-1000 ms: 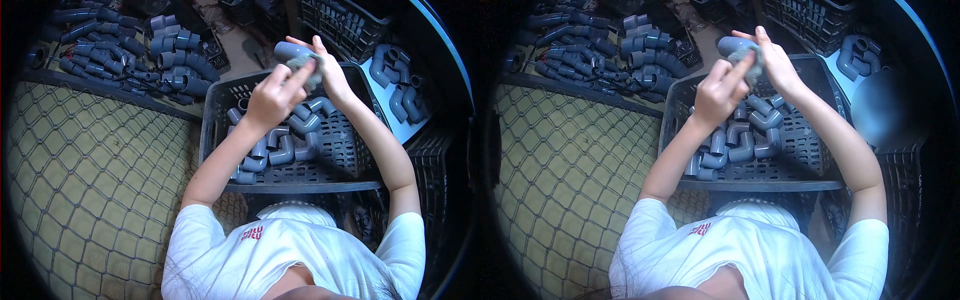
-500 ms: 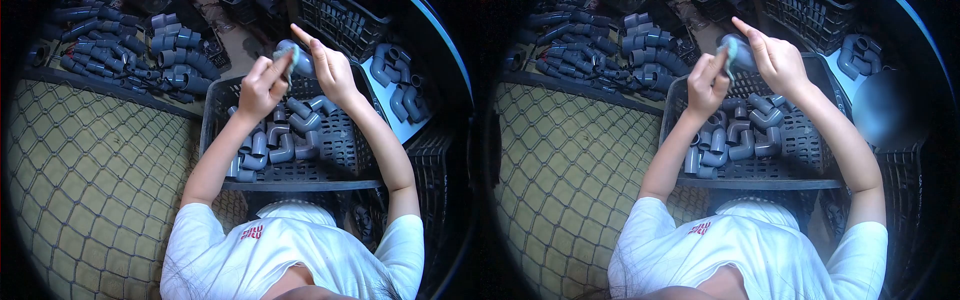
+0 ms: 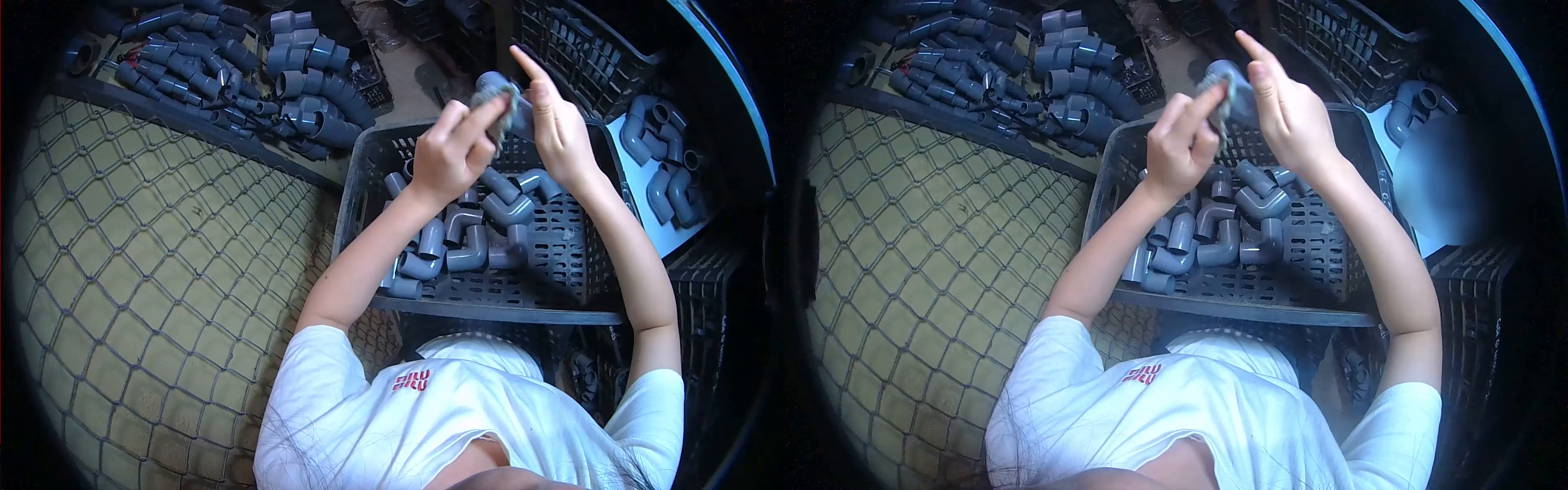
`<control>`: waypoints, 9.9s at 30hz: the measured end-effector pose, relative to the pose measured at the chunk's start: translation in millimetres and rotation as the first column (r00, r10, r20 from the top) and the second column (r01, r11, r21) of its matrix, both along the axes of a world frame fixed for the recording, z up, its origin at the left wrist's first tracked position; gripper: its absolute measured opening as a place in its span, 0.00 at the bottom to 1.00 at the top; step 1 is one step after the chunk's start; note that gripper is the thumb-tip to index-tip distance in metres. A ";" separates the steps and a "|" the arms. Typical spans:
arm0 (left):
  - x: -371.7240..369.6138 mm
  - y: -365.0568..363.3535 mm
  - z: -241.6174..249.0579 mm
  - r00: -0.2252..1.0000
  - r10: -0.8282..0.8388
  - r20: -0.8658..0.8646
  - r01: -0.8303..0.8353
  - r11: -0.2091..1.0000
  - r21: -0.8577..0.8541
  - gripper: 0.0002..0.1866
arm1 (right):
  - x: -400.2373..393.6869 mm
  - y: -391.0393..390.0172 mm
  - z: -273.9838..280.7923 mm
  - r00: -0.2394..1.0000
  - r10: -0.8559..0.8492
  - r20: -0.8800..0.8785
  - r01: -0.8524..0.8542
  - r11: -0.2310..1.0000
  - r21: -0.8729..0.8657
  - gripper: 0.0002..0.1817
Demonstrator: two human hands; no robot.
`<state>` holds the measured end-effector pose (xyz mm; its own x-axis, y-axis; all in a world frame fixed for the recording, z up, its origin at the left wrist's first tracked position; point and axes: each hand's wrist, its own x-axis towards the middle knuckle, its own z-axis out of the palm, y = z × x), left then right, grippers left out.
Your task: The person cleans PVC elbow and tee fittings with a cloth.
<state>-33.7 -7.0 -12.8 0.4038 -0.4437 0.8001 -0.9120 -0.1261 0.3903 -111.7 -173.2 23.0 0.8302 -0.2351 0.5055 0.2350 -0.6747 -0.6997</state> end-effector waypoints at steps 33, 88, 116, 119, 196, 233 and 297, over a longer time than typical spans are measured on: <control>1.6 9.8 4.1 0.987 -0.147 -0.059 0.153 0.980 0.126 0.26 | 5.9 -16.9 -6.8 0.970 0.228 -0.078 -0.191 0.924 0.332 0.34; 8.8 9.4 3.8 0.995 0.091 -0.049 -0.094 0.994 -0.063 0.17 | 3.1 9.5 -3.2 0.960 0.276 0.039 -0.253 0.801 0.543 0.28; 11.2 12.9 12.0 0.973 -0.082 -0.216 0.097 0.994 0.057 0.25 | 7.3 1.4 -12.9 0.923 0.380 -0.061 -0.292 0.794 0.534 0.26; 11.9 15.7 10.8 0.967 -0.105 -0.232 0.128 0.988 0.086 0.19 | 4.8 3.7 -10.2 0.930 0.351 -0.111 -0.238 0.803 0.546 0.27; 17.3 11.2 27.7 0.987 0.148 -0.056 -0.152 0.986 -0.062 0.08 | 6.9 2.4 -2.5 0.967 0.252 0.019 -0.252 0.967 0.015 0.32; 11.3 20.1 46.0 0.963 0.262 -0.066 -0.262 0.965 0.009 0.06 | 17.9 -41.6 -6.1 0.993 -0.076 -0.090 0.117 0.702 0.703 0.24; 4.4 13.0 50.7 0.553 -0.228 -0.802 -0.036 0.954 -0.296 0.17 | -158.1 -104.6 -55.3 0.656 -0.754 0.034 0.753 0.657 0.040 0.08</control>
